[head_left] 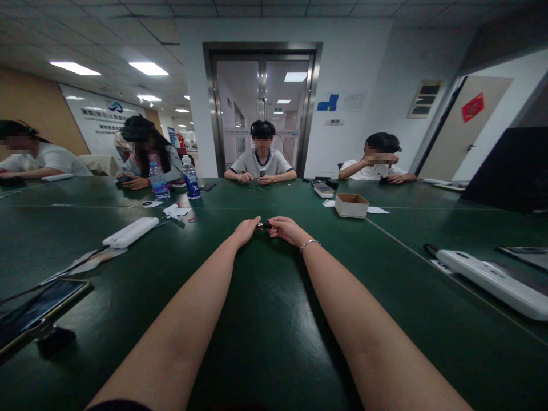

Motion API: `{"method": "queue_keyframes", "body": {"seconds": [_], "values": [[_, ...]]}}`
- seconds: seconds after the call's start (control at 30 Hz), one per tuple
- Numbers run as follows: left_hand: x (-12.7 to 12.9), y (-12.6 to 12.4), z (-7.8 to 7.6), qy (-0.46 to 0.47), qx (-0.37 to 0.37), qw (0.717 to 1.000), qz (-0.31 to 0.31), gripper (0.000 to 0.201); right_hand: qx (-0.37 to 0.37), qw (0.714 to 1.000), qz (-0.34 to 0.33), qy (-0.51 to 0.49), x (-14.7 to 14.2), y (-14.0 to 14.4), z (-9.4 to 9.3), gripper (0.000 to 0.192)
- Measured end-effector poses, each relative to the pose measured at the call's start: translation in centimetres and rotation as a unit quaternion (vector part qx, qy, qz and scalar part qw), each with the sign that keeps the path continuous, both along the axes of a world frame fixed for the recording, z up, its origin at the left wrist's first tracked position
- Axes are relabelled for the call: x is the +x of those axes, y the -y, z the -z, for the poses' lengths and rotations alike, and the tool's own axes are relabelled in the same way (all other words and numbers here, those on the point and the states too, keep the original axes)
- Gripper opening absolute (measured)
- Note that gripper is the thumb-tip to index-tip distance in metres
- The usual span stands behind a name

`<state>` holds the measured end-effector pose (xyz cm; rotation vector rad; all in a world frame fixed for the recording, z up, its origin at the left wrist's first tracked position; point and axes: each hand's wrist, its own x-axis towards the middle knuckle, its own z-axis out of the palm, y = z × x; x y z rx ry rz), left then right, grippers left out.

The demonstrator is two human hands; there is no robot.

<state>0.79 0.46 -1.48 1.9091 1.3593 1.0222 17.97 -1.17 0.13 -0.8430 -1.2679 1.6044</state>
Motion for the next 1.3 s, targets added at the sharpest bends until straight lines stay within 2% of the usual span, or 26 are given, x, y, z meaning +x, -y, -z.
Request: {"method": "queue_keyframes", "body": {"seconds": [0.07, 0.2, 0.33, 0.47, 0.6, 0.7, 0.83, 1.1, 1.3], "values": [[-0.06, -0.15, 0.19, -0.010, -0.008, 1.000, 0.010, 0.052, -0.001, 1.000, 0.000, 0.001, 0.01, 0.03, -0.02, 0.003], [-0.10, -0.28, 0.35, -0.001, 0.005, 1.000, 0.000, 0.045, -0.004, 1.000, 0.005, -0.005, -0.01, 0.15, -0.13, 0.007], [-0.05, -0.06, 0.10, 0.001, -0.023, 1.000, 0.013, 0.048, -0.002, 1.000, 0.000, 0.000, -0.02, 0.22, -0.21, 0.007], [0.04, 0.17, -0.12, 0.010, -0.017, 1.000, 0.019, 0.041, -0.006, 1.000, 0.007, 0.002, -0.01, 0.20, -0.21, 0.007], [0.04, 0.12, 0.03, 0.004, -0.022, 1.000, 0.019, 0.047, -0.003, 1.000, 0.002, 0.002, 0.02, 0.18, -0.17, 0.007], [0.02, 0.00, 0.17, 0.004, -0.005, 1.000, 0.013, 0.041, -0.005, 1.000, 0.003, -0.002, 0.08, 0.17, -0.13, 0.004], [0.00, -0.14, 0.28, 0.008, -0.013, 1.000, 0.018, 0.045, -0.001, 1.000, -0.002, 0.000, 0.10, 0.16, -0.12, 0.003], [-0.04, -0.19, 0.29, -0.022, 0.025, 0.999, 0.031, 0.037, -0.003, 1.000, 0.005, -0.002, -0.01, 0.04, -0.08, 0.007], [0.10, 0.30, 0.12, 0.000, 0.049, 0.999, 0.001, 0.023, -0.004, 1.000, 0.015, 0.000, -0.01, -0.07, 0.04, 0.003]]}}
